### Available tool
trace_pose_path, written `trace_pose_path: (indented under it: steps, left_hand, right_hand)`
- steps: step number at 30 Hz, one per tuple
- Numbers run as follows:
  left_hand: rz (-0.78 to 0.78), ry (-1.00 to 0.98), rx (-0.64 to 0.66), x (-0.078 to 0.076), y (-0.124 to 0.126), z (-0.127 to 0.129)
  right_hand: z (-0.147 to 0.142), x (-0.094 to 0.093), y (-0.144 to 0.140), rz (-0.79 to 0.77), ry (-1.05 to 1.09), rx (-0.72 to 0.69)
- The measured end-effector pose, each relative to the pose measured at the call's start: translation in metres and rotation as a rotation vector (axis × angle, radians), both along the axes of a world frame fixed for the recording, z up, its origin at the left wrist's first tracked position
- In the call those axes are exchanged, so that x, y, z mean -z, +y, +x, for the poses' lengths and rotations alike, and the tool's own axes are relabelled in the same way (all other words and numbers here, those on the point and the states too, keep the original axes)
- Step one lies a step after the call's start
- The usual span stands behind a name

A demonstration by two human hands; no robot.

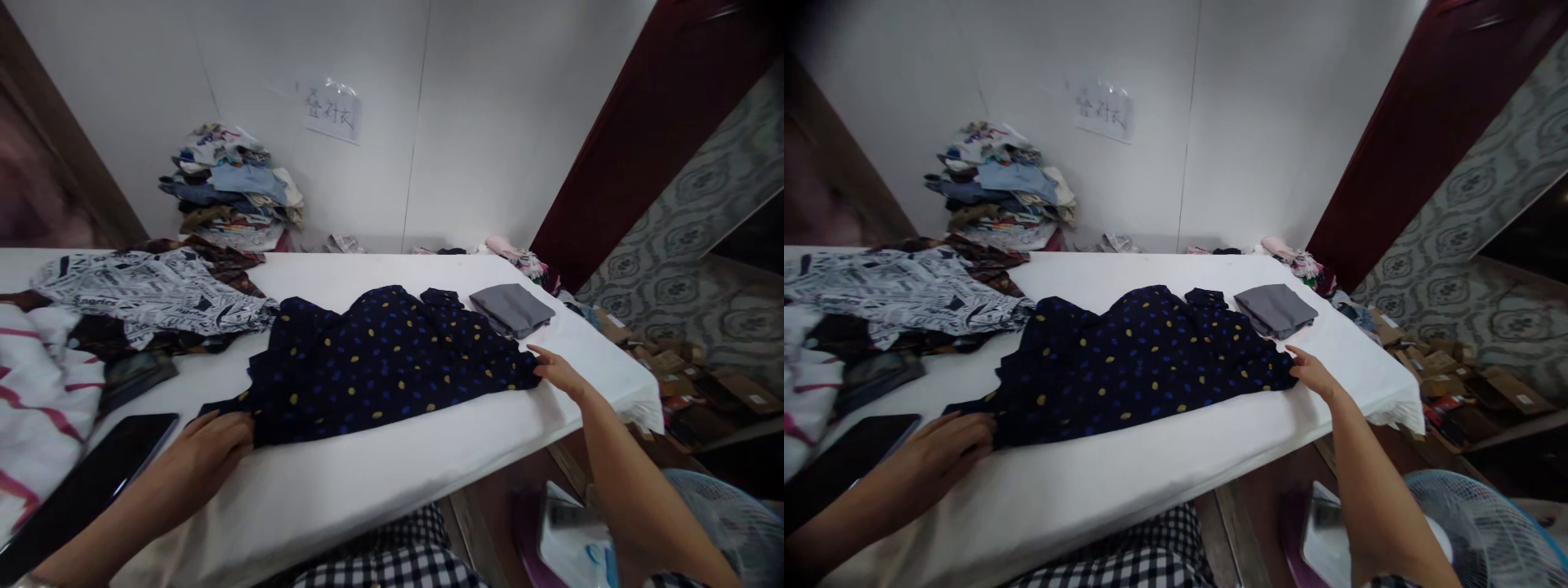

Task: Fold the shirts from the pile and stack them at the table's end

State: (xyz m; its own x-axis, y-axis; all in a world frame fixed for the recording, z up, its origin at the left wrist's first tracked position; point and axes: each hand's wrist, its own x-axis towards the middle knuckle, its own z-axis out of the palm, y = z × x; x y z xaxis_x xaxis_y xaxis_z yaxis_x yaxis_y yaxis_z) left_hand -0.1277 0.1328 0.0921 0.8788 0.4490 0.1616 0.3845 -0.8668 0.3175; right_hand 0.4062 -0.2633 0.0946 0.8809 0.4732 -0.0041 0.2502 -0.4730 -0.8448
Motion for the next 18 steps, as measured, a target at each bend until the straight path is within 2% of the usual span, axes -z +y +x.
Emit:
trace_pose_path:
  steps: [3,5,9,11,14,16,18]
  left_hand:
    - [-0.036,-0.109,-0.089,-0.016,0.013,0.014]
    - [-0.034,-0.155,-0.195,-0.028,0.026,0.031]
    - [-0.021,-0.078,-0.478,-0.046,0.059,0.076]
    - [-0.041,0.001,-0.551,-0.046,0.076,0.098]
    - [-0.136,0.102,-0.611,-0.037,0.094,0.127]
    - [-0.179,0.113,-0.616,-0.029,0.096,0.143]
    - [-0.205,0.095,-0.603,-0.023,0.093,0.156]
  right_hand:
    - [0.008,-0.009,0.017,-0.001,-0.157,0.069]
    - [0.009,-0.015,0.040,0.033,-0.233,0.073]
    - [-0.005,-0.015,0.106,0.089,-0.263,-0.068]
    - [-0.021,-0.012,0.144,0.121,-0.250,-0.161]
    - [-0.052,-0.004,0.198,0.134,-0.287,-0.381]
    - [-0.072,0.005,0.227,0.085,-0.344,-0.568]
    - [-0.089,0.018,0.248,-0.034,-0.403,-0.705]
